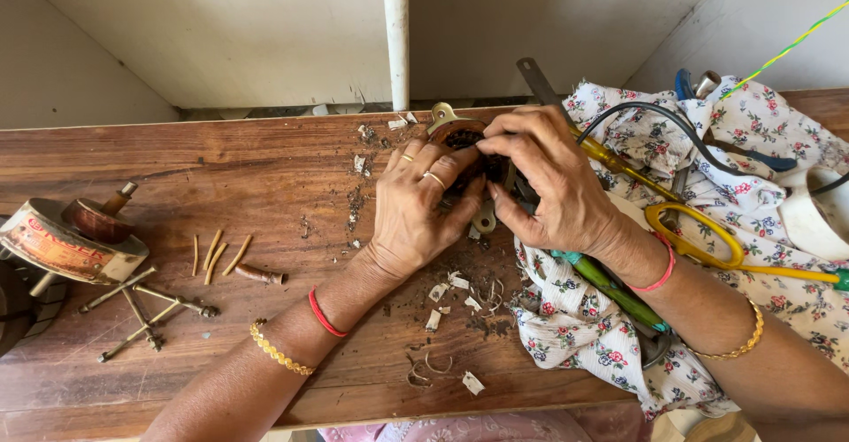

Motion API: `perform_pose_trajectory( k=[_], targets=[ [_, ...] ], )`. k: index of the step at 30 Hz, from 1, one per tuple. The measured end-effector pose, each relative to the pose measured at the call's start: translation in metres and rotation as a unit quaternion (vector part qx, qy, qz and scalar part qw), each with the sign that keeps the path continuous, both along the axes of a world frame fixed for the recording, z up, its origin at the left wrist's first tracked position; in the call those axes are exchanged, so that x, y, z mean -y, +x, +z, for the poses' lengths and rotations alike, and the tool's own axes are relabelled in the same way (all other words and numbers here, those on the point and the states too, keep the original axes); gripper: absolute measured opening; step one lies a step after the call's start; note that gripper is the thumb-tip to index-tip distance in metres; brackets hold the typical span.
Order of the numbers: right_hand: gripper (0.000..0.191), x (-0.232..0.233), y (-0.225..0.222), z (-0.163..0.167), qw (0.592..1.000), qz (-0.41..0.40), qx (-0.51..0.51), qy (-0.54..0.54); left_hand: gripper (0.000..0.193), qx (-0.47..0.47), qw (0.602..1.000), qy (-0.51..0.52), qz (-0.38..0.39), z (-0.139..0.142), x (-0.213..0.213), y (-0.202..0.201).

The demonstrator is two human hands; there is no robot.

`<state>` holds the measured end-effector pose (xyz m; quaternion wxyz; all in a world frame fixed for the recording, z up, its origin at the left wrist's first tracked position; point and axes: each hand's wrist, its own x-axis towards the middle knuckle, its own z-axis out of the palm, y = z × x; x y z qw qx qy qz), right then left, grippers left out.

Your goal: The person uses pliers to cut and remove copper wire from a circular metal component on a wooden workbench. They repeatedly grip, cut, and pull the wire while holding the component steady with the other hand.

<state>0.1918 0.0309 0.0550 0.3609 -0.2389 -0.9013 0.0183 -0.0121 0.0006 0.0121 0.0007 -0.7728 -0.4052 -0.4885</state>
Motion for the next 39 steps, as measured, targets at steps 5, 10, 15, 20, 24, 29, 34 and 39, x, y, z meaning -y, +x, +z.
perform_pose_trajectory(
  k=[5,10,15,20,24,29,34,39],
  targets=[
    [0.027,0.0,-0.002,-0.001,1.0,-0.016,0.004,-0.015,0.026,0.0,1.0,0.0,0.001,-0.002,0.0,0.003],
    [0.027,0.0,-0.003,-0.002,1.0,-0.022,0.01,-0.002,0.019,0.026,1.0,0.002,-0.013,-0.003,0.0,0.006],
    [0.018,-0.001,-0.002,-0.004,0.999,-0.031,0.032,0.022,0.018,0.066,0.995,0.002,-0.071,-0.002,0.003,0.001],
    [0.011,-0.001,-0.003,-0.009,0.998,-0.04,0.034,0.026,0.023,0.108,0.985,-0.071,-0.114,-0.004,0.003,-0.004],
    [0.008,-0.002,-0.002,-0.012,0.999,-0.034,0.004,0.012,0.024,0.147,0.972,-0.068,-0.171,-0.006,0.0,-0.006],
    [0.007,-0.003,-0.001,-0.013,0.999,-0.032,-0.012,-0.014,0.019,0.169,0.963,-0.111,-0.18,-0.004,0.001,-0.01],
    [0.006,-0.003,-0.001,-0.006,0.999,-0.021,-0.012,-0.034,0.019,0.169,0.962,-0.132,-0.171,0.001,0.002,-0.01],
    [0.027,0.0,-0.002,-0.001,1.0,-0.003,-0.002,-0.029,0.048,0.152,0.969,-0.13,-0.142,0.003,0.006,-0.006]
  ],
)
